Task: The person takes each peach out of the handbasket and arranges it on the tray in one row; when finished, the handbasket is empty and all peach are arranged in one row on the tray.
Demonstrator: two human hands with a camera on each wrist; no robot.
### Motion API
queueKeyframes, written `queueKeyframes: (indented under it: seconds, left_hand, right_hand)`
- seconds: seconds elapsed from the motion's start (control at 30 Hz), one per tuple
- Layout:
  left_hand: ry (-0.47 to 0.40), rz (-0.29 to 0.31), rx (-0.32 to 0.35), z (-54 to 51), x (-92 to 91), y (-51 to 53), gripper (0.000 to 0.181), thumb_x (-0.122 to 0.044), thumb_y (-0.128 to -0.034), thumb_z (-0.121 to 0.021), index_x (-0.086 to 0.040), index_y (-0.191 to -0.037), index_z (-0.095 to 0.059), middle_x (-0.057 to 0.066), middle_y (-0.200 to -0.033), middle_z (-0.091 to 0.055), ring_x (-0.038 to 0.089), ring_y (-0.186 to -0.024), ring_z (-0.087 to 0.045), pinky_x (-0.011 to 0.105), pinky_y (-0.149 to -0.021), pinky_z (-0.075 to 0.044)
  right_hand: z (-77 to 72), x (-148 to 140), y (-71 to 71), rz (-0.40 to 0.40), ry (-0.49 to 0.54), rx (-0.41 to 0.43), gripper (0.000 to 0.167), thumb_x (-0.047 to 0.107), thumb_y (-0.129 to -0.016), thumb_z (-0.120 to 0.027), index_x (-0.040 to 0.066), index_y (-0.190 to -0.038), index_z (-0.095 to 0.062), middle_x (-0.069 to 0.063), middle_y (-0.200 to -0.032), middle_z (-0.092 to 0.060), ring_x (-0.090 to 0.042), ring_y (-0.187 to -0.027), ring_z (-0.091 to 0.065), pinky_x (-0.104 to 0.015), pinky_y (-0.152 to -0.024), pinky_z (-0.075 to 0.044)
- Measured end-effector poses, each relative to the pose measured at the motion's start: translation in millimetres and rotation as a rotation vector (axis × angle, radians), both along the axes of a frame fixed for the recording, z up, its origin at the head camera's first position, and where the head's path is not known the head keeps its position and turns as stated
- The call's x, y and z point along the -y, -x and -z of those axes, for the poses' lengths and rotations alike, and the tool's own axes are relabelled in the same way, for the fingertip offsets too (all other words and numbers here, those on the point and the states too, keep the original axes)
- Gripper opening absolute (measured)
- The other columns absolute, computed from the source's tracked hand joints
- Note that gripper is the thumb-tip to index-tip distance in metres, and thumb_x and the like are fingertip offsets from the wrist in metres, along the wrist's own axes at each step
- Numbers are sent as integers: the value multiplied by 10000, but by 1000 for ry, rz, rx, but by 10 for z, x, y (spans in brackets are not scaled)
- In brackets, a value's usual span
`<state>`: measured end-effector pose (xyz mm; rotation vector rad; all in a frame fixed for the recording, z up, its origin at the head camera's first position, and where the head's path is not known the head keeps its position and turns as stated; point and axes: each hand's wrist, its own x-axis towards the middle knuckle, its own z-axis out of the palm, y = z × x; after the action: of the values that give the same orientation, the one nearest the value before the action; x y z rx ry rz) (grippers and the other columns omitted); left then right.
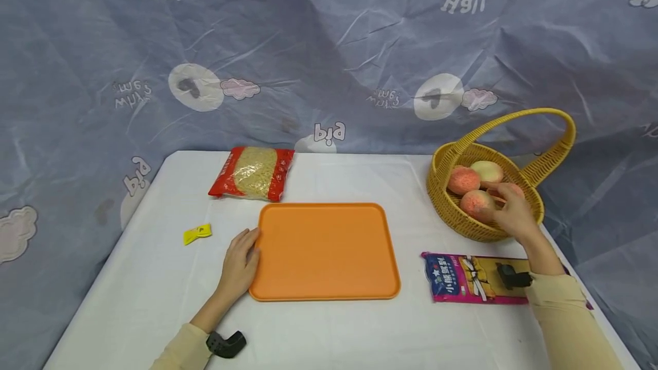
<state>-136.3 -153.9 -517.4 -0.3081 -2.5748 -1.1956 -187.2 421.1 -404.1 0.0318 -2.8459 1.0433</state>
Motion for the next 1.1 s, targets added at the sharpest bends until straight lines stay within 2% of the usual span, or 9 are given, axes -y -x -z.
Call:
queueKeyframes:
  seconds: [0.07, 0.27, 0.4, 0.57, 0.77, 0.97, 1.1]
  left_hand:
    - [3, -2, -1, 9, 0, -4, 434, 30, -905, -542, 88, -1335, -536, 237, -1377, -552, 437, -1345, -403, 606, -1106, -297]
    - [7, -14, -2, 21, 16, -5, 436, 41, -899, -541, 79, -1334, -542, 225, -1383, -551, 430, -1347, -401, 608, -1102, -298]
    - [6, -14, 2, 22, 23, -1, 436, 41, -902, -530, 78, -1337, -540, 224, -1384, -550, 425, -1351, -397, 603, -1107, -293]
    - [10, -16, -14, 26, 14, 9, 430, 38, -899, -532, 82, -1326, -548, 228, -1371, -560, 426, -1338, -413, 600, -1099, -308]
    - [0, -12, -3, 17, -5, 17, 429, 24, -904, -531, 75, -1330, -550, 224, -1376, -558, 421, -1342, -413, 600, -1102, -308]
    - [1, -11, 20, -7, -14, 12, 427, 25, -911, -523, 73, -1335, -545, 228, -1383, -551, 423, -1352, -404, 602, -1113, -301]
    - [3, -16, 24, -13, -15, 7, 424, 32, -912, -516, 75, -1333, -546, 230, -1380, -552, 425, -1353, -402, 603, -1114, -297]
  right_hand:
    - [24, -14, 22, 0, -12, 27, 652, -55, -845, -647, -76, -1442, -386, -361, -1409, -388, -597, -1268, -359, -718, -965, -360]
    - [70, -16, 111, -48, -98, 30, 692, 10, -820, -711, -123, -1414, -384, -407, -1376, -401, -598, -1222, -389, -724, -946, -346]
    - [95, -17, 159, -75, -152, 26, 714, -34, -781, -689, -134, -1411, -368, -416, -1330, -431, -603, -1171, -425, -722, -918, -363]
    - [107, -14, 177, -26, -201, 44, 720, -45, -746, -628, -114, -1414, -368, -415, -1290, -456, -611, -1122, -452, -724, -869, -395]
    - [95, -4, 138, 72, -172, 104, 739, 70, -797, -696, -93, -1432, -354, -417, -1309, -437, -608, -1153, -432, -729, -889, -393]
    - [64, 14, 97, 86, -139, 128, 818, 248, -849, -737, -97, -1458, -315, -425, -1344, -415, -588, -1162, -439, -708, -884, -411]
    - [47, 25, 73, 93, -97, 144, 858, 318, -862, -730, -90, -1476, -290, -400, -1353, -420, -537, -1138, -466, -644, -853, -457]
